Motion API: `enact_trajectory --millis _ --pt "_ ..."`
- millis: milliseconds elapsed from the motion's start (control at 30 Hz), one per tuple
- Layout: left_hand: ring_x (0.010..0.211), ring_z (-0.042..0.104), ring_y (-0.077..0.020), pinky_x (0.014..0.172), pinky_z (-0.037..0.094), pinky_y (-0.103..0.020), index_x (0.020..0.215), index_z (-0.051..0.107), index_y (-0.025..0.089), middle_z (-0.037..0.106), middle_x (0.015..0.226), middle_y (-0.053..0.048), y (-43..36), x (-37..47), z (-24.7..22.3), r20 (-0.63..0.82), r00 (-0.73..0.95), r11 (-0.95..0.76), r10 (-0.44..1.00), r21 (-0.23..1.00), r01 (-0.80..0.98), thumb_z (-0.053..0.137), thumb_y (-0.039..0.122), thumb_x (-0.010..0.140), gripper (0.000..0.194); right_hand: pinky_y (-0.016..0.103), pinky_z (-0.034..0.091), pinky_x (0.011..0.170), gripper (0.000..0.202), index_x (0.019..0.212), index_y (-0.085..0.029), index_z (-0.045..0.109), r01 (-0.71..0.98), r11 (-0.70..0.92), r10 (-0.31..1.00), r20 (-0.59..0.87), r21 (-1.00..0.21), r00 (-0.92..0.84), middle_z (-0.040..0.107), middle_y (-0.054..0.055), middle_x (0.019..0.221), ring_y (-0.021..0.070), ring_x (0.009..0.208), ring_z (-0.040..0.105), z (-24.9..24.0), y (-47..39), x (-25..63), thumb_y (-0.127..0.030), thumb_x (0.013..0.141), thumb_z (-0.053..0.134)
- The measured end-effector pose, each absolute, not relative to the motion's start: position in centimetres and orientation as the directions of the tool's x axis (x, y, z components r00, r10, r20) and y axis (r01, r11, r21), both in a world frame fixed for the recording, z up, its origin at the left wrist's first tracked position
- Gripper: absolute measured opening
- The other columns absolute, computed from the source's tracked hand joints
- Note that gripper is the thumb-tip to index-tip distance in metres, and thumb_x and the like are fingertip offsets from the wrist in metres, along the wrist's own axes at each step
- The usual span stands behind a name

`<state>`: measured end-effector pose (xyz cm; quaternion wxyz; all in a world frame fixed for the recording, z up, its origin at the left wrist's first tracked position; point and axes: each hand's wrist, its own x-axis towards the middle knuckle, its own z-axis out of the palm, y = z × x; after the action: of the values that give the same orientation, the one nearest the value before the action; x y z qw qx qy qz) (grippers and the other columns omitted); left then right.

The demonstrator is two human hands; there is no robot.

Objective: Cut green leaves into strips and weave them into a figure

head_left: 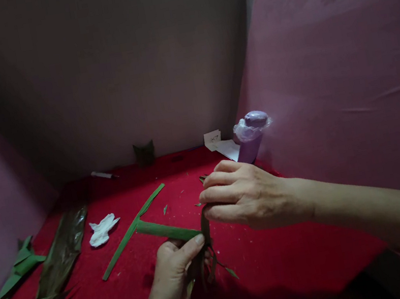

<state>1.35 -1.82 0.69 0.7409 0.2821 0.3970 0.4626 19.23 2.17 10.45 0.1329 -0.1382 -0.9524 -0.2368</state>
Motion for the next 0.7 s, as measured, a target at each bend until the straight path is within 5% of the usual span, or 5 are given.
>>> enact_trajectory --millis 300,567,700 --pt "0.039 0.051 -0.0108 0.041 0.042 -0.024 0.064 0.061 0.012 0.059 0.049 -0.001 -1.7 1.0 -0.4 -0.344 0.276 0.435 0.897 0.791 -0.430 0.074 0.024 0.063 0.017 0.031 0.034 0.061 0.022 0.070 -0.019 0.055 0.275 0.742 0.058 0.350 0.611 -0.935 0.049 -0.003 0.067 0.0125 0.060 0.041 9.7 2.7 19.3 -0.009 0.087 0.044" --pt "0.038 0.049 -0.0106 0.040 0.041 -0.024 0.062 0.061 0.013 0.058 0.048 0.000 -1.8 1.2 0.0 -0.320 0.328 0.441 0.889 0.792 -0.421 0.072 0.023 0.065 0.016 0.034 0.041 0.067 0.021 0.074 -0.019 0.056 0.123 0.662 -0.063 0.219 0.739 -0.974 0.050 -0.002 0.073 0.0136 0.066 0.045 10.7 2.8 19.3 -0.010 0.086 0.041" --pt "0.041 0.051 -0.0095 0.041 0.041 -0.022 0.066 0.062 0.012 0.059 0.050 -0.001 -2.0 1.2 0.4 -0.330 0.296 0.435 0.897 0.785 -0.442 0.073 0.022 0.065 0.015 0.039 0.043 0.082 0.026 0.084 -0.022 0.060 0.062 0.613 -0.147 0.190 0.787 -0.971 0.057 0.000 0.096 0.0170 0.091 0.049 11.1 2.7 19.5 -0.009 0.087 0.038"
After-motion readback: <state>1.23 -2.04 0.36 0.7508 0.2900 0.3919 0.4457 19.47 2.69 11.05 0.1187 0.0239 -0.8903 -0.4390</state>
